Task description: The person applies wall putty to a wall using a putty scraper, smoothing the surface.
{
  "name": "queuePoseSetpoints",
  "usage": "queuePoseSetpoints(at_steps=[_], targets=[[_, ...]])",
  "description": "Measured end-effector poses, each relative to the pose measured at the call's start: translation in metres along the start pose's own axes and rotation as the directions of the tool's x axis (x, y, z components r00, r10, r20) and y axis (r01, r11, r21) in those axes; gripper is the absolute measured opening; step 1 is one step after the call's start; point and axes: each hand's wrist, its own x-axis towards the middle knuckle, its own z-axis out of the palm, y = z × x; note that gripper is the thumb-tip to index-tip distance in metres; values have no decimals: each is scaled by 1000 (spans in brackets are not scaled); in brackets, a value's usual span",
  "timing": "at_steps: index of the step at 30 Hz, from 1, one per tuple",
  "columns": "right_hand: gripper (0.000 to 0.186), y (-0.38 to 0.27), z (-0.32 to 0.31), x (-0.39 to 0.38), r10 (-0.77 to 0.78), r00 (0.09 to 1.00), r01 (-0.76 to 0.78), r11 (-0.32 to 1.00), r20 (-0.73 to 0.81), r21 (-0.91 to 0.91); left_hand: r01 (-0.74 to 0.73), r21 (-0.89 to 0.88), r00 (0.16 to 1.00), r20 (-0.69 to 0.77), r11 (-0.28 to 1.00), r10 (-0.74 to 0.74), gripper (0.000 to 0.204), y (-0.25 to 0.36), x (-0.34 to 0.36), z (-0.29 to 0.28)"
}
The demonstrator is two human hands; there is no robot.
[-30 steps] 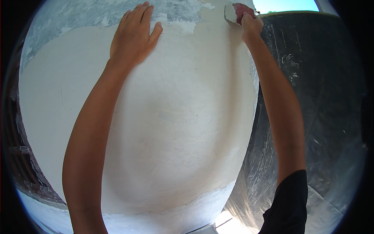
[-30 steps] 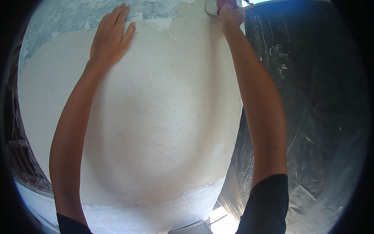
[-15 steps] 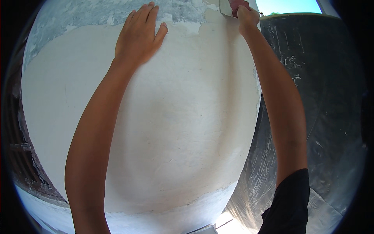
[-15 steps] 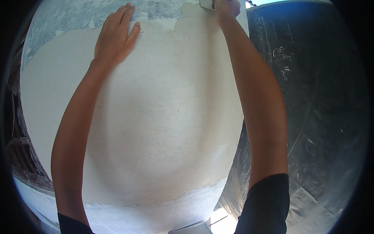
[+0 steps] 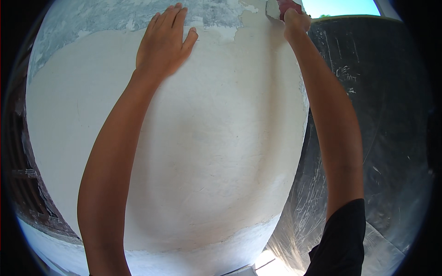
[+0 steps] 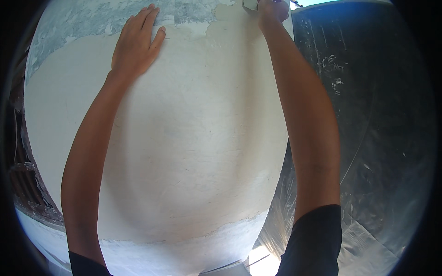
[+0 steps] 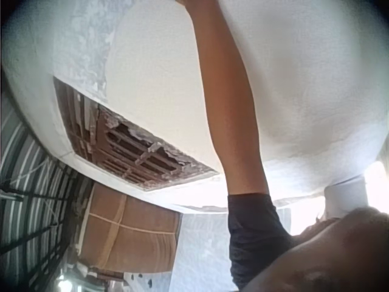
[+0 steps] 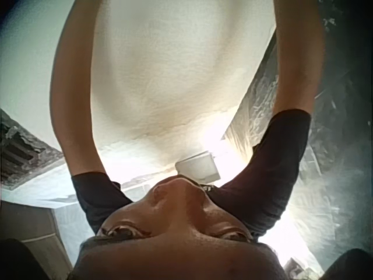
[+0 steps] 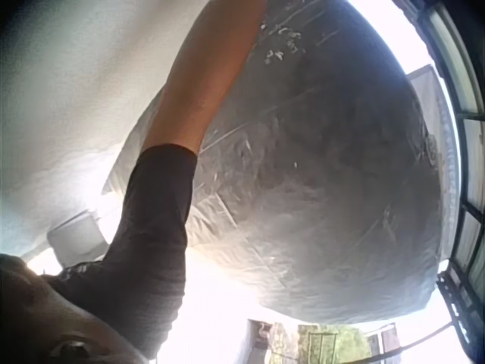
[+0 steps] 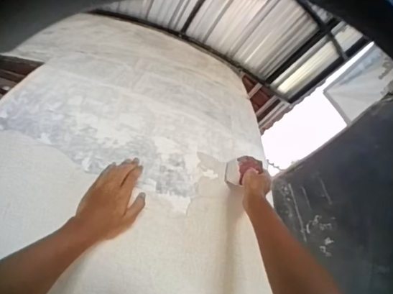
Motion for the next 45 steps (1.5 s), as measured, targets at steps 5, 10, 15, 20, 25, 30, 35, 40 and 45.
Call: queuePoseSetpoints(at_steps=[5, 10, 15, 20, 25, 30, 35, 40, 45], targets=[[17, 2, 2, -19, -98, 980, 97, 995, 175, 14, -9, 5, 1000, 4, 1000, 9, 48, -2, 0, -2], [24, 21, -29, 22, 104, 991, -111, 990, -86, -90, 4, 39, 1000, 1, 999, -4, 48, -3, -2, 2], [27, 30, -47, 20, 164, 986, -168, 968, 38, 185, 5, 30, 1000, 17, 1000, -6, 48, -3, -1, 1], [27, 41, -65, 28, 66, 995, -53, 985, 75, -164, 101, -72, 980, 178, 992, -87, 53, 10, 4, -15], [25, 31, -85, 18, 161, 968, -184, 977, -192, -109, 84, -80, 984, 161, 993, -70, 53, 6, 3, -13], [28, 11, -68, 0, 220, 974, -211, 967, -48, 144, 74, -66, 987, 150, 995, -64, 52, 4, 2, -14], [18, -17, -15, -36, 43, 956, -88, 986, 291, 144, 88, -40, 984, 162, 995, -80, 53, 2, -1, -15], [27, 10, -29, -5, 42, 960, -37, 999, 276, -22, 122, -75, 974, 199, 990, -105, 54, 10, 6, -16], [29, 26, -53, 6, 220, 975, -222, 974, 42, 52, -2, 6, 1000, 8, 1000, 2, 49, 5, 3, 0]])
